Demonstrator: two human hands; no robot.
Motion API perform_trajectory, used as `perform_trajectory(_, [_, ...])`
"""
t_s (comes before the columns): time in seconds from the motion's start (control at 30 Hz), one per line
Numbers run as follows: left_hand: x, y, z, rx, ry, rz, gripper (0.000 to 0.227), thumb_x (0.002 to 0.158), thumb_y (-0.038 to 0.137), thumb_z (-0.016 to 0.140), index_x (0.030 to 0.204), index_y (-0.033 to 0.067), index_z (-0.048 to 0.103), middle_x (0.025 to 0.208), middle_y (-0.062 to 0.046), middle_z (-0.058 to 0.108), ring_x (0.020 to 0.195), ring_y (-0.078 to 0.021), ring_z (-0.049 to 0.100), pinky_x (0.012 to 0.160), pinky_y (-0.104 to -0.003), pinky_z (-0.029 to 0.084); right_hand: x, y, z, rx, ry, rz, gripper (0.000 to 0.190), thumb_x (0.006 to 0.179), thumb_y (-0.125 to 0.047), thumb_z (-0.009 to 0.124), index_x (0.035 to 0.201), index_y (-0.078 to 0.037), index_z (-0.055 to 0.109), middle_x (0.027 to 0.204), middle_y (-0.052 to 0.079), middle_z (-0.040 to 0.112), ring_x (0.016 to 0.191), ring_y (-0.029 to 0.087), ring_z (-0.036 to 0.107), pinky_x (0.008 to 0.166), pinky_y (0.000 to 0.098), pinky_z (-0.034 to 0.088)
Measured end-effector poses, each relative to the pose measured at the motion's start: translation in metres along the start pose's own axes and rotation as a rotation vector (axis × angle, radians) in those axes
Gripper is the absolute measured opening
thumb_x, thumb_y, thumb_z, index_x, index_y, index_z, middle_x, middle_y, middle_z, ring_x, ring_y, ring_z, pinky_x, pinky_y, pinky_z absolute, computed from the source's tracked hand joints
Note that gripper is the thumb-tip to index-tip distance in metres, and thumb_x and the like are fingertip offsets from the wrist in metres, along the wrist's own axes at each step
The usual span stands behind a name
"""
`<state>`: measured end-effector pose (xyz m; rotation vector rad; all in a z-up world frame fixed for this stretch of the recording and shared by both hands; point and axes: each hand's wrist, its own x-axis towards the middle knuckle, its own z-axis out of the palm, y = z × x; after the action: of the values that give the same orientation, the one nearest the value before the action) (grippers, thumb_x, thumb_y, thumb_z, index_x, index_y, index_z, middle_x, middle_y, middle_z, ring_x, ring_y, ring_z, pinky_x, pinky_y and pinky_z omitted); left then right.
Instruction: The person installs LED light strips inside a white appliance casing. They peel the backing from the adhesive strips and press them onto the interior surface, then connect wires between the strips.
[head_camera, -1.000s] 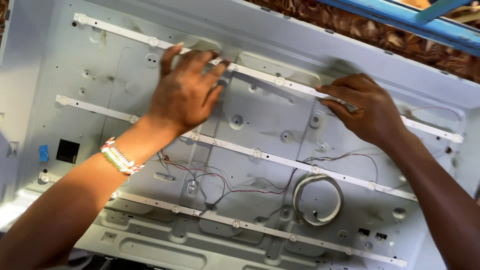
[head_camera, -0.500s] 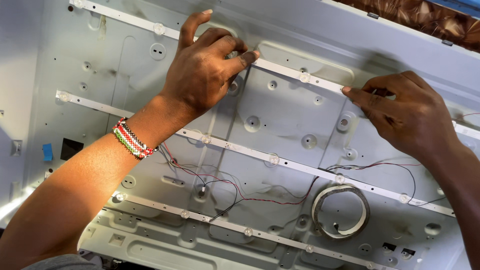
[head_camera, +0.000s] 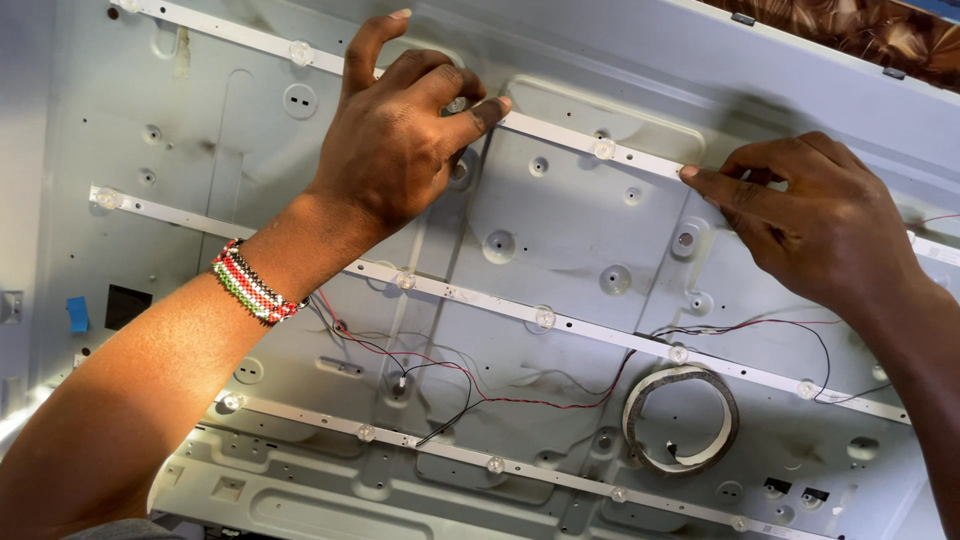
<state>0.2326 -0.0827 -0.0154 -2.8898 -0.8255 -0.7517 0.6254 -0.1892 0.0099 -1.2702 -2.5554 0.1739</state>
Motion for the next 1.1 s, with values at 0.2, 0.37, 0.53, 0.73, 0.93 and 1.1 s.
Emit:
perform_trajectory(0.2, [-0.0004, 0.0000, 0.0011, -0.008, 0.017, -0.010, 0.053, 0.076, -0.007, 0.085, 0.125, 0.0147, 0.084, 0.110, -0.002, 0.073, 0.104, -0.0287, 0.066, 0.121, -0.053, 0.023, 0.0001, 0.0001, -0.0003, -0.015, -0.001, -0.007, 0.044, 0.099, 0.014, 0.080, 0.135, -0.013, 0.080, 0.116, 0.015, 0.071, 0.095, 0.031, 0.062, 0.087, 0.0428, 0.055])
perform_trajectory(0.37, [-0.0003, -0.0006, 0.0013, 0.010, 0.016, 0.002, 0.054, 0.076, -0.008, 0.086, 0.125, 0.0145, 0.085, 0.110, -0.002, 0.074, 0.103, -0.0284, 0.066, 0.121, -0.053, 0.024, -0.0008, 0.0007, 0.0022, -0.038, 0.012, -0.014, 0.042, 0.101, 0.013, 0.081, 0.134, -0.014, 0.081, 0.116, 0.014, 0.070, 0.091, 0.029, 0.061, 0.086, 0.0417, 0.054])
perform_trajectory(0.53, [0.0003, -0.0001, 0.0005, 0.004, 0.006, -0.004, 0.052, 0.078, -0.007, 0.086, 0.125, 0.0144, 0.085, 0.110, -0.002, 0.073, 0.104, -0.0286, 0.066, 0.122, -0.052, 0.022, 0.0010, -0.0015, 0.0005, -0.053, 0.022, -0.029, 0.038, 0.101, 0.011, 0.084, 0.131, -0.012, 0.082, 0.116, 0.014, 0.070, 0.091, 0.029, 0.062, 0.085, 0.0415, 0.055])
perform_trajectory(0.73, [0.0028, 0.0015, -0.0029, -0.009, -0.018, -0.013, 0.059, 0.071, -0.002, 0.089, 0.127, 0.0142, 0.084, 0.110, -0.003, 0.072, 0.105, -0.0291, 0.065, 0.120, -0.054, 0.023, 0.0005, -0.0010, 0.0005, -0.132, 0.010, -0.037, 0.035, 0.102, 0.003, 0.084, 0.130, -0.017, 0.082, 0.114, 0.011, 0.072, 0.091, 0.025, 0.064, 0.085, 0.0405, 0.055])
perform_trajectory(0.93, [0.0027, 0.0030, -0.0014, -0.019, -0.010, -0.027, 0.052, 0.076, -0.001, 0.085, 0.126, 0.0143, 0.084, 0.109, -0.003, 0.072, 0.104, -0.0288, 0.065, 0.120, -0.053, 0.022, 0.0023, -0.0022, -0.0012, -0.171, 0.004, -0.064, 0.033, 0.102, -0.001, 0.083, 0.131, -0.018, 0.080, 0.114, 0.011, 0.071, 0.091, 0.026, 0.064, 0.086, 0.0406, 0.056])
perform_trajectory(1.1, [0.0019, 0.0057, 0.0009, 0.023, 0.022, -0.027, 0.044, 0.085, -0.002, 0.078, 0.125, 0.0160, 0.084, 0.108, -0.002, 0.071, 0.101, -0.0276, 0.065, 0.121, -0.052, 0.023, -0.0011, -0.0021, 0.0003, -0.191, -0.026, -0.035, 0.040, 0.101, -0.003, 0.079, 0.136, -0.022, 0.078, 0.117, 0.008, 0.070, 0.096, 0.028, 0.065, 0.088, 0.0423, 0.058])
